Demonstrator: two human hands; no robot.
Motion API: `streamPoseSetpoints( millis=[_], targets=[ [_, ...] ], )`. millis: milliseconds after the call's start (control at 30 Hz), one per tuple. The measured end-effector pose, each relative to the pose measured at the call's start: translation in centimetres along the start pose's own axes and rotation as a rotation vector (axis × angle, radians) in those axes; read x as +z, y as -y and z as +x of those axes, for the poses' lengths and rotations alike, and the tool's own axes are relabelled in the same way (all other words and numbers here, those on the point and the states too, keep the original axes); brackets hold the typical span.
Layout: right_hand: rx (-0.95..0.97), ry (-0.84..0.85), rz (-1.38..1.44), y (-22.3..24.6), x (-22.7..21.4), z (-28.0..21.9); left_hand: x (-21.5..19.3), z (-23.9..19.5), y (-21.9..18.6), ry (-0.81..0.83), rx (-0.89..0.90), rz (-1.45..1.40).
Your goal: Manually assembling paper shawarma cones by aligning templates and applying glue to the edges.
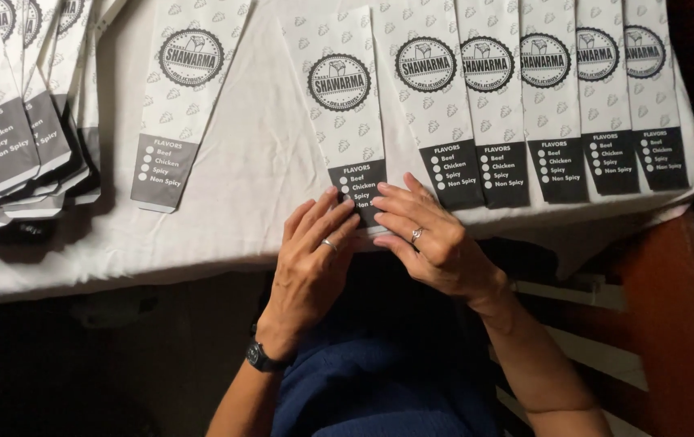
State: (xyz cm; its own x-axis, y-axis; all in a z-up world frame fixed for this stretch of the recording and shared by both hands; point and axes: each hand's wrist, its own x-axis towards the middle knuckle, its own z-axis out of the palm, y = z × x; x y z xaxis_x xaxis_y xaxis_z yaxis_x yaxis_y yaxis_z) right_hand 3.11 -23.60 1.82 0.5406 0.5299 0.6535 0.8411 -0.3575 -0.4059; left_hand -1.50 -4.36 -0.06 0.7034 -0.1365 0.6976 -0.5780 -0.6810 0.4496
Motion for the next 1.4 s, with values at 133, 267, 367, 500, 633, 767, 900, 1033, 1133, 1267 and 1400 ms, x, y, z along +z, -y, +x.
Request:
streamPoseSetpoints(
  millis=[133, 267, 367, 500, 633, 767, 900, 1033, 1133, 1267, 1400],
  targets=[
    [-0.003, -0.031, 0.017, 0.8, -0.2, 0.1, 0.2, -0.4, -0.2, -0.021, -0.024, -0.056],
    [0.007, -0.074, 0.046, 1.1, -0.1, 0.4, 0.2, -0.4, -0.5, -0.053, -0.034, -0.066],
    [0.055, -0.105, 0.068, 1.1, 0.0, 0.5, 0.7, -0.6, -0.8, -0.087, -0.091, -0.065],
    [0.213, -0.108, 0.127, 0.9, 0.0, 0.6, 1.6, -0.4, -1.3, -0.177, -0.259, -0.037],
    [0.326, -0.074, 0.169, 1.2, -0.5, 1.0, 1.0, 0.5, -1.6, -0.191, -0.375, -0.1],
    [0.402, -0.055, 0.254, 1.2, -0.8, 1.2, -0.2, 0.8, -1.2, -0.058, -0.444, -0.201],
    [0.405, -0.127, 0.257, 1.9, -1.2, 1.1, -0.1, 0.4, -0.5, 0.026, -0.361, -0.167],
    [0.325, -0.232, 0.068, 0.7, -3.0, -0.5, 0.2, 0.4, -0.9, 0.052, -0.252, -0.103],
    [0.318, -0.223, -0.199, -0.6, -3.9, -2.3, 1.2, 0.5, -0.9, 0.099, -0.219, -0.019],
    [0.281, -0.174, -0.297, -1.3, -3.1, -3.8, 2.7, 1.2, -1.2, 0.087, -0.177, -0.007],
    [0.286, -0.172, -0.294, -0.9, -2.8, -3.7, 3.2, 1.7, -1.7, 0.097, -0.2, -0.05]
  ],
)
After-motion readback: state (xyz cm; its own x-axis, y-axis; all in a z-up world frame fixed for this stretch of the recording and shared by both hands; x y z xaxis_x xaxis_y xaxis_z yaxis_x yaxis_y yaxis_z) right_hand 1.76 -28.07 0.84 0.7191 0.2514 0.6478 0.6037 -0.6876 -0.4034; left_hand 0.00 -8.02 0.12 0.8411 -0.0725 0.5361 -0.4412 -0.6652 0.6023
